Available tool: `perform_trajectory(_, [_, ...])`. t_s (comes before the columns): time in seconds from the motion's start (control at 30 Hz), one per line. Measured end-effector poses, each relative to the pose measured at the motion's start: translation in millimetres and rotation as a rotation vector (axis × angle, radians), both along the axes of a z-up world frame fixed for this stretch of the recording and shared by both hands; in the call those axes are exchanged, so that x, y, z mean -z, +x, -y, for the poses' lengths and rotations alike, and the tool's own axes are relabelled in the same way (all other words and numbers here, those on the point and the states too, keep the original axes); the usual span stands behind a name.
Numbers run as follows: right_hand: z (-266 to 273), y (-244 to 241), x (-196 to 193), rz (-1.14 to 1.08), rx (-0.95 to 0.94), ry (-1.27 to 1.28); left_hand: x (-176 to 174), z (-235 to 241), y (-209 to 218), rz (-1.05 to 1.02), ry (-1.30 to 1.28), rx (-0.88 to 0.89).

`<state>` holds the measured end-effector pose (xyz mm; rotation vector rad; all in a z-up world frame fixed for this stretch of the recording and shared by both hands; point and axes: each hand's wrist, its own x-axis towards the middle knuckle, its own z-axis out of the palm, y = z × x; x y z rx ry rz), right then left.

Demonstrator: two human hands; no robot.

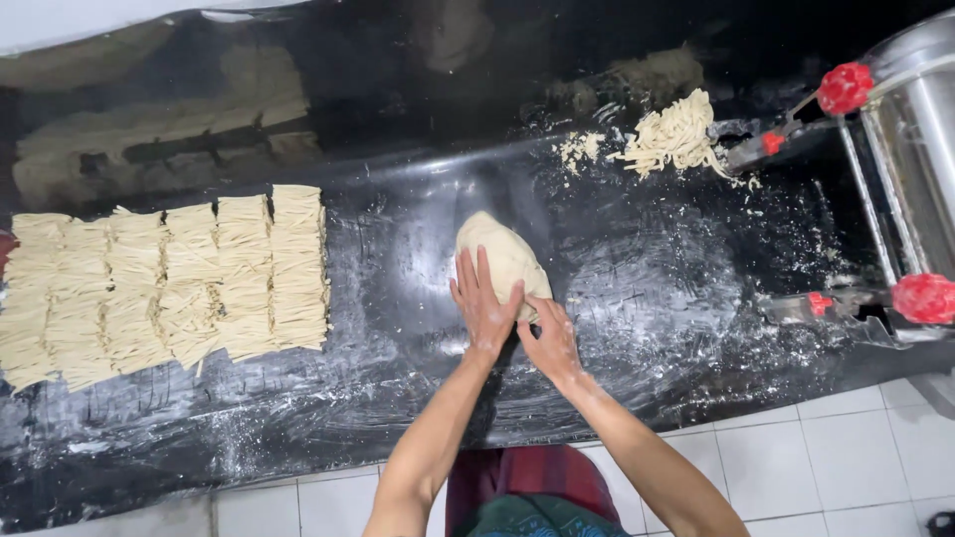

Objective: Kneading a ball of dough on a floured work surface

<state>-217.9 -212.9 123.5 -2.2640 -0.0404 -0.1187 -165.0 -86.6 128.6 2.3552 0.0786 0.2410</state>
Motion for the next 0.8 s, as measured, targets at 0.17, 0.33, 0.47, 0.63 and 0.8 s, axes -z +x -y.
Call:
perform_trajectory(0.17, [12.3, 22.1, 20.6, 0.223, -0.038, -0.029, 35.4, 3.5, 20.0, 0.103, 0.011, 0.015])
perform_trajectory(0.33, [17.4, 53.7, 35.8, 0.356, 0.049, -0.174, 61.9, 7.8, 72.7, 0.187, 0.006, 0.025])
perform_trajectory(0.47, [8.8, 94.0, 35.2, 0.275, -0.016, -0.053, 70.1, 0.9, 103.6, 0.221, 0.029, 0.082])
perform_trajectory(0.63, [-9.0, 143.8, 31.9, 0.282, 0.056, -0.086, 81.2, -13.5, 152.8, 0.185, 0.046, 0.131])
perform_trajectory(0.8, [-12.8, 202.5, 28.8, 0.138, 0.142, -0.125, 66.4, -20.3, 202.7, 0.110, 0.040, 0.120])
